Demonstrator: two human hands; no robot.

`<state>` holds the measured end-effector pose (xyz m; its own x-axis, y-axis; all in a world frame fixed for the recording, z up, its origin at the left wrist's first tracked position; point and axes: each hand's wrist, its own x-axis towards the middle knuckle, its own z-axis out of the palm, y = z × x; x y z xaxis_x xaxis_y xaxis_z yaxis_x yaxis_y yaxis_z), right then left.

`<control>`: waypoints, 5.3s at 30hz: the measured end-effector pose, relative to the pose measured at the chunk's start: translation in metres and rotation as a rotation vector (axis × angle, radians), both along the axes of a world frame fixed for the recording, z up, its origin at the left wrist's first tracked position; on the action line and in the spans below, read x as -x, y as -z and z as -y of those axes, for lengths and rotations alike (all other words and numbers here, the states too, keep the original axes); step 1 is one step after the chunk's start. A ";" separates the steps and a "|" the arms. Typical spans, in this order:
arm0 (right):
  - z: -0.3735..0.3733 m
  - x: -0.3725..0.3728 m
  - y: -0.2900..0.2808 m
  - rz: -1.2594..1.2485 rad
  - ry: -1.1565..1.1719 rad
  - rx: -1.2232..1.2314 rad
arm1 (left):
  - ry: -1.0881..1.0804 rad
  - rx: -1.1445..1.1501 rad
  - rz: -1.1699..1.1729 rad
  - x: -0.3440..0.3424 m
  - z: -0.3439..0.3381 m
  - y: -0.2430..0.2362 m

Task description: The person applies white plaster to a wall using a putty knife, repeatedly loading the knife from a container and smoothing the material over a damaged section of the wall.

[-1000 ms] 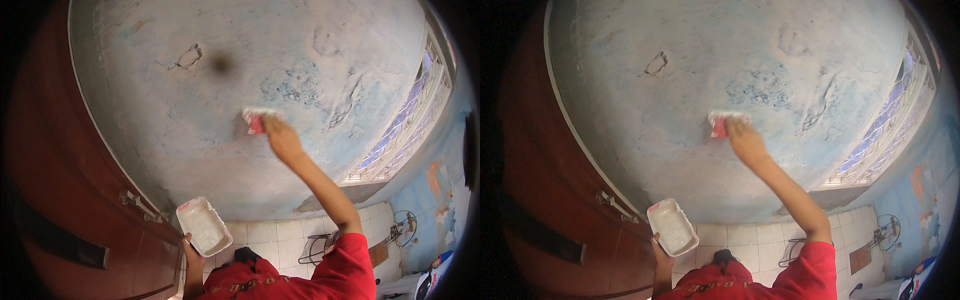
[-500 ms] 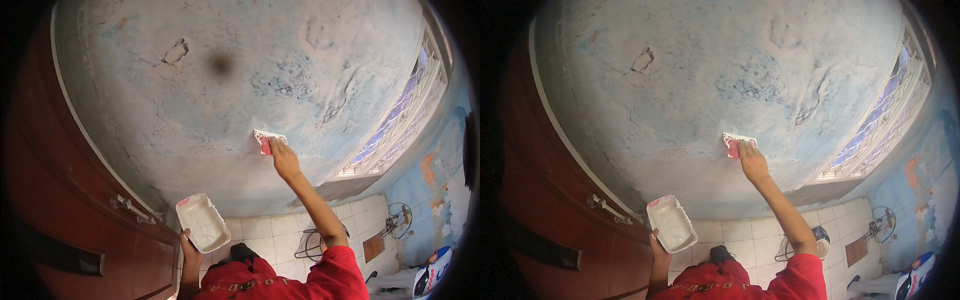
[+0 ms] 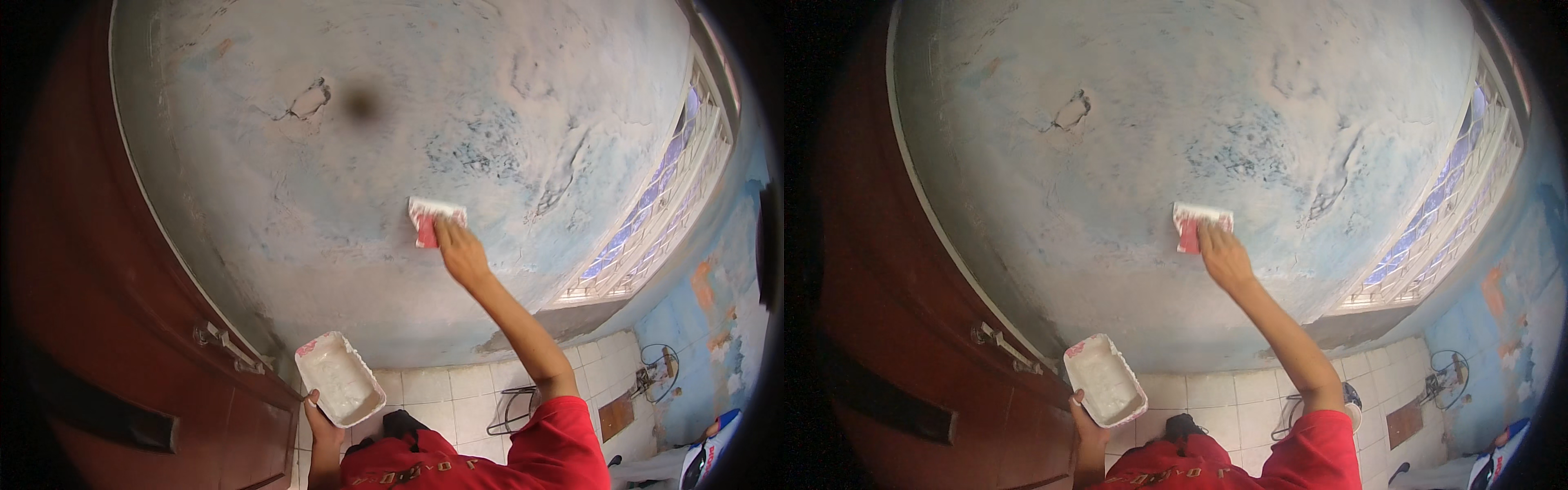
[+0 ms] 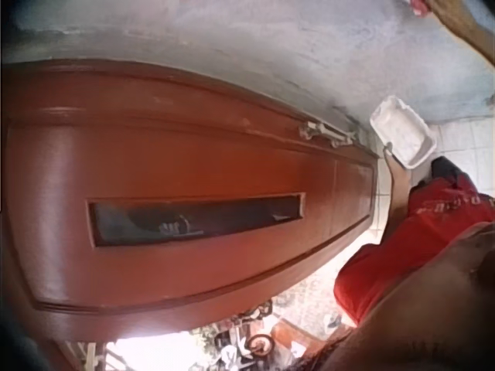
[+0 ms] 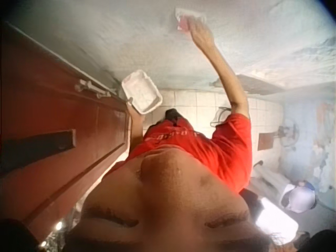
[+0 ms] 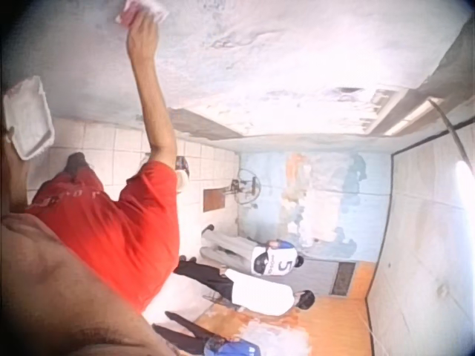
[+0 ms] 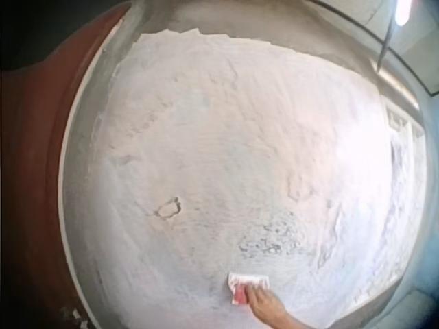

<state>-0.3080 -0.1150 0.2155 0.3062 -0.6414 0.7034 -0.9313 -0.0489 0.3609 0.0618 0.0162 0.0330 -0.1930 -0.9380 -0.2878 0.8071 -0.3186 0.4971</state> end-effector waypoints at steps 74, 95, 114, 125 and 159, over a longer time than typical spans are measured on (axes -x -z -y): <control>-0.240 0.075 0.102 1.582 -0.440 -0.545 | 0.126 0.157 0.448 0.167 -0.128 -0.123; -0.230 0.076 -0.022 0.753 -0.583 -0.571 | 0.270 0.444 1.054 0.141 -0.099 -0.159; -0.208 0.103 0.070 1.120 -0.514 -1.230 | 0.497 0.497 1.470 0.142 -0.075 -0.120; -0.217 0.087 0.127 1.425 -0.601 -1.396 | 0.622 0.535 1.588 0.147 -0.048 -0.114; -0.142 -0.101 0.207 2.155 -0.604 -1.533 | 0.412 0.330 1.404 0.021 0.081 -0.057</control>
